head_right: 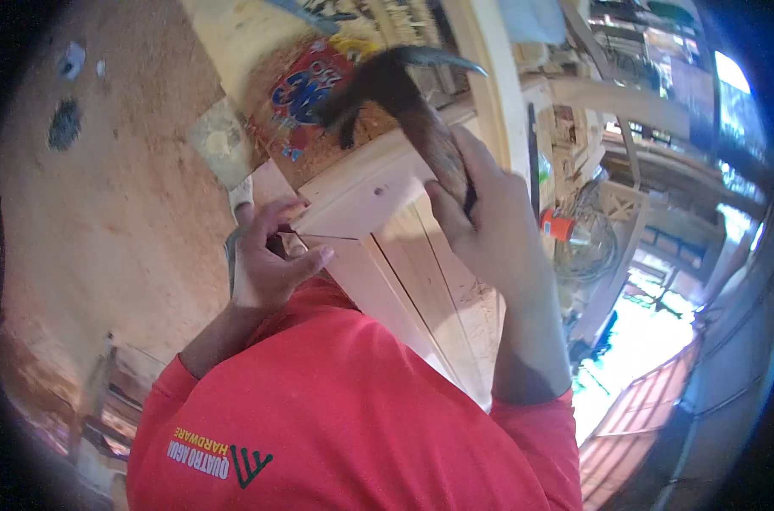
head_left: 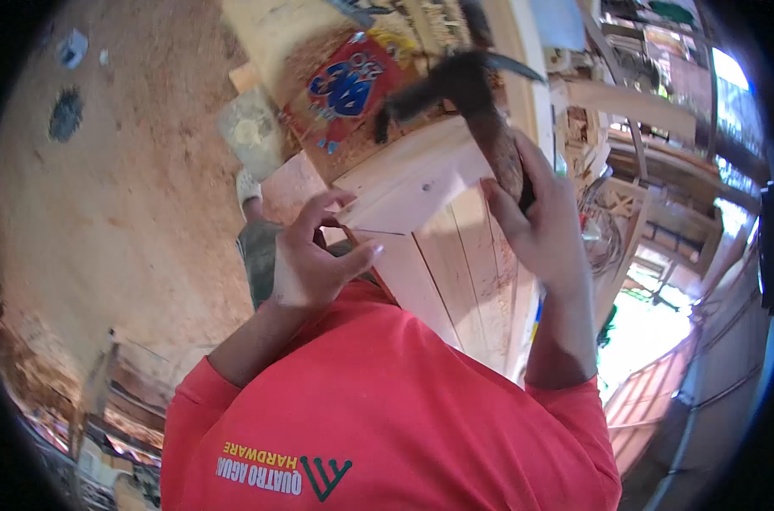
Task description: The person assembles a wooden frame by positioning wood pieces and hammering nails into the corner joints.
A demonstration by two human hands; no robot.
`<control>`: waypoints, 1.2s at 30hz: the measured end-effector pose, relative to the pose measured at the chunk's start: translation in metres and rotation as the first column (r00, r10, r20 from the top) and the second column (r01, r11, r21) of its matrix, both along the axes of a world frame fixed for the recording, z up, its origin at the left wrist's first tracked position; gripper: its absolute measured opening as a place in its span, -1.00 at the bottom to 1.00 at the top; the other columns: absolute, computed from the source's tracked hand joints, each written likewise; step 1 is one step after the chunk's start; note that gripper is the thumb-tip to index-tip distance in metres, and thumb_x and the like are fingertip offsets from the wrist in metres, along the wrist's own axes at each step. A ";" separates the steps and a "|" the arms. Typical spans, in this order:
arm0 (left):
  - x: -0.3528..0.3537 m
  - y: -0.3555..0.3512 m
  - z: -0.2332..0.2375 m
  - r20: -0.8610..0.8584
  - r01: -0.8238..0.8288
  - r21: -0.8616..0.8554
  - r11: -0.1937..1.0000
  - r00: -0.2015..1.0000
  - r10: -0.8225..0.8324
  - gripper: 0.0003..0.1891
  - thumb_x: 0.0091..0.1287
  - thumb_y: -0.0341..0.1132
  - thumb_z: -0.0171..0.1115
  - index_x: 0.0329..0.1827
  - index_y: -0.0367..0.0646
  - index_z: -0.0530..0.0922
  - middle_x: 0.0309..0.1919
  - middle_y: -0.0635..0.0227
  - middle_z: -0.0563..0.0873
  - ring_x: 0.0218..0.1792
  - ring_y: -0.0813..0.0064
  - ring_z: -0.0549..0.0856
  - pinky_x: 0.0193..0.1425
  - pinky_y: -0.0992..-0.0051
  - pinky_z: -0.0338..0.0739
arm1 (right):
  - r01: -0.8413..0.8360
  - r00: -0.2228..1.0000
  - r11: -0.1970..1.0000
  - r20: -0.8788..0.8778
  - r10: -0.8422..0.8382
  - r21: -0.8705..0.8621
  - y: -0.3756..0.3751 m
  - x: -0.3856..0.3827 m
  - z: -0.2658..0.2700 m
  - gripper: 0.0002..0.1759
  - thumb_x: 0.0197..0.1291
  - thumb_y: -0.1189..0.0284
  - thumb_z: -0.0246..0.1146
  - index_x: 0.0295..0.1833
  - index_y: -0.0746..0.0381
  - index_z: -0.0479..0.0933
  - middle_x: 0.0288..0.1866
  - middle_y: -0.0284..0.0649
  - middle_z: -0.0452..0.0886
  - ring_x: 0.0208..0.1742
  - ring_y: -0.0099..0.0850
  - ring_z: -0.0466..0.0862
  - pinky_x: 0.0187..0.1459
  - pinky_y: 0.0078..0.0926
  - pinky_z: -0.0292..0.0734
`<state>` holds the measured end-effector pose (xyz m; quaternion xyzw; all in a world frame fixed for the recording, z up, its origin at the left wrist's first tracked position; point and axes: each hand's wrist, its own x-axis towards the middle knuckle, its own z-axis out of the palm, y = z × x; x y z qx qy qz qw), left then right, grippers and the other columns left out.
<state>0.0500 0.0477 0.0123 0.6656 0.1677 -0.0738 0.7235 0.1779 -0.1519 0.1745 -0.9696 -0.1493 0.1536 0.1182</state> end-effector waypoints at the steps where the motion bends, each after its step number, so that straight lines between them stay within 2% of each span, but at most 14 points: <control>1: -0.003 -0.001 -0.001 0.004 0.041 0.043 0.998 0.999 -0.041 -0.45 0.13 -0.20 0.69 0.17 -0.20 0.73 -0.14 0.28 0.83 -0.14 0.57 0.74 -0.09 0.52 0.61 | 0.144 0.988 0.983 0.034 -0.149 0.109 -0.018 -0.023 0.002 -0.42 0.28 0.44 0.42 0.41 0.24 0.53 -0.25 0.06 0.69 -0.28 -0.13 0.72 -0.16 -0.20 0.59; 3: -0.012 -0.003 -0.018 0.012 0.121 0.136 0.983 0.992 -0.124 -0.44 0.19 -0.21 0.67 0.23 -0.25 0.71 -0.10 0.29 0.83 -0.08 0.58 0.75 -0.05 0.53 0.62 | 0.364 0.931 0.920 -0.020 -0.365 0.142 -0.060 -0.067 0.009 -0.43 0.27 0.42 0.43 0.39 0.26 0.54 -0.26 0.01 0.68 -0.26 -0.24 0.69 -0.13 -0.27 0.58; 7: -0.007 -0.005 -0.018 -0.064 0.122 -0.085 0.989 0.990 -0.127 -0.49 0.29 -0.28 0.61 0.26 -0.31 0.70 0.03 0.31 0.81 -0.09 0.59 0.75 -0.02 0.54 0.64 | 0.617 0.787 0.776 -0.139 -0.602 0.130 -0.151 -0.154 -0.004 -0.45 0.25 0.39 0.44 0.34 0.29 0.57 -0.22 0.02 0.72 -0.17 -0.17 0.75 -0.04 -0.26 0.60; 14: -0.015 -0.033 0.012 -0.201 -0.078 -0.015 0.997 0.977 0.073 -0.42 0.33 -0.32 0.51 0.40 -0.19 0.54 -0.29 0.55 0.58 -0.43 0.80 0.39 -0.46 0.68 0.18 | 0.647 0.760 0.719 -0.286 -0.583 0.254 -0.271 -0.267 -0.052 -0.46 0.19 0.35 0.46 0.29 0.26 0.61 -0.10 0.08 0.77 -0.07 0.05 0.77 0.01 -0.09 0.62; 16: -0.015 -0.040 0.028 -0.147 -0.061 0.319 0.946 0.983 0.113 -0.45 0.34 -0.30 0.52 0.36 -0.19 0.54 -0.30 0.54 0.56 -0.36 0.74 0.44 -0.41 0.64 0.27 | 0.586 0.810 0.723 -0.259 -0.526 0.366 -0.302 -0.283 -0.068 -0.51 0.19 0.35 0.44 0.22 0.27 0.62 -0.11 0.08 0.77 -0.06 0.07 0.76 0.00 -0.04 0.62; 18: -0.010 -0.005 -0.011 0.250 -0.131 0.580 0.804 0.968 -0.023 -0.53 0.37 -0.29 0.50 0.27 -0.21 0.54 -0.28 0.52 0.54 -0.35 0.66 0.43 -0.32 0.58 0.34 | 0.564 0.824 0.748 -0.292 -0.485 0.349 -0.334 -0.295 -0.080 -0.54 0.17 0.35 0.43 0.17 0.26 0.63 -0.13 0.07 0.76 -0.09 0.06 0.76 -0.01 -0.04 0.63; 20: -0.008 -0.027 0.039 0.212 -0.084 0.776 0.625 0.968 -0.134 -0.67 0.40 -0.31 0.46 0.10 -0.26 0.57 -0.27 0.51 0.55 -0.31 0.61 0.45 -0.21 0.55 0.40 | 0.544 0.836 0.791 -0.262 -0.483 0.279 -0.351 -0.308 -0.090 -0.61 0.17 0.35 0.42 0.10 0.24 0.64 -0.13 0.05 0.75 -0.09 0.07 0.75 -0.01 -0.03 0.65; 23: 0.007 -0.088 0.060 0.195 0.085 0.671 0.737 0.938 -0.285 -0.82 0.41 -0.36 0.43 -0.09 -0.24 0.61 -0.32 0.53 0.53 -0.29 0.65 0.48 -0.17 0.57 0.42 | 0.507 0.857 0.824 -0.041 -0.514 0.252 -0.353 -0.324 -0.114 -0.72 0.20 0.35 0.37 -0.02 0.23 0.62 -0.09 0.05 0.71 -0.01 0.09 0.74 0.05 0.05 0.65; 24: 0.007 -0.133 0.099 -0.038 0.379 0.675 0.633 0.875 -0.483 -0.90 0.42 -0.42 0.37 -0.22 -0.22 0.62 -0.35 0.54 0.54 -0.27 0.64 0.51 -0.14 0.55 0.45 | 0.527 0.834 0.808 0.019 -0.551 0.265 -0.350 -0.329 -0.122 -0.74 0.20 0.35 0.37 -0.04 0.22 0.62 -0.05 0.04 0.70 0.02 0.08 0.73 0.07 0.04 0.65; 25: 0.004 -0.172 0.119 -0.086 0.558 0.488 0.671 0.796 -0.599 -0.93 0.41 -0.42 0.35 -0.23 -0.20 0.64 -0.36 0.53 0.58 -0.28 0.65 0.52 -0.14 0.53 0.46 | 0.513 0.829 0.809 0.081 -0.554 0.287 -0.343 -0.328 -0.128 -0.75 0.20 0.35 0.37 -0.05 0.21 0.62 -0.01 0.04 0.68 0.05 0.07 0.73 0.09 0.03 0.65; 27: 0.021 -0.216 0.146 -0.309 0.782 0.491 0.384 0.568 -0.763 -0.87 0.43 -0.35 0.32 -0.10 -0.21 0.68 -0.34 0.49 0.64 -0.31 0.65 0.57 -0.21 0.53 0.49 | 0.485 0.807 0.822 0.209 -0.553 0.299 -0.329 -0.332 -0.107 -0.66 0.21 0.40 0.37 0.11 0.18 0.64 0.13 0.01 0.62 0.15 0.06 0.65 0.18 0.01 0.60; 31: 0.104 -0.230 0.169 -0.387 0.938 0.036 0.346 0.332 -0.860 -0.74 0.36 -0.51 0.24 0.09 -0.23 0.67 -0.22 0.46 0.73 -0.24 0.67 0.69 -0.18 0.62 0.58 | 0.531 0.743 0.756 0.219 -0.633 0.383 -0.326 -0.347 -0.118 -0.53 0.19 0.43 0.40 0.25 0.15 0.63 0.15 -0.02 0.61 0.20 0.08 0.62 0.22 0.02 0.57; 35: 0.221 -0.236 0.233 -0.171 0.730 0.556 0.398 0.569 -0.804 -0.82 0.34 -0.59 0.22 -0.08 -0.32 0.74 -0.25 0.36 0.76 -0.25 0.57 0.69 -0.12 0.58 0.57 | 0.622 0.699 0.686 0.128 -0.704 0.379 -0.329 -0.343 -0.123 -0.49 0.14 0.36 0.48 0.24 0.17 0.66 0.19 0.05 0.63 0.21 0.12 0.63 0.27 0.03 0.57; 36: 0.285 -0.221 0.205 0.026 0.662 0.356 0.660 0.698 -0.715 -0.73 0.25 -0.62 0.17 -0.02 -0.32 0.72 -0.21 0.36 0.74 -0.27 0.53 0.68 -0.15 0.53 0.61 | 0.656 0.688 0.670 0.089 -0.720 0.348 -0.327 -0.342 -0.118 -0.48 0.13 0.38 0.50 0.24 0.19 0.66 0.19 0.05 0.64 0.23 0.12 0.63 0.29 0.01 0.57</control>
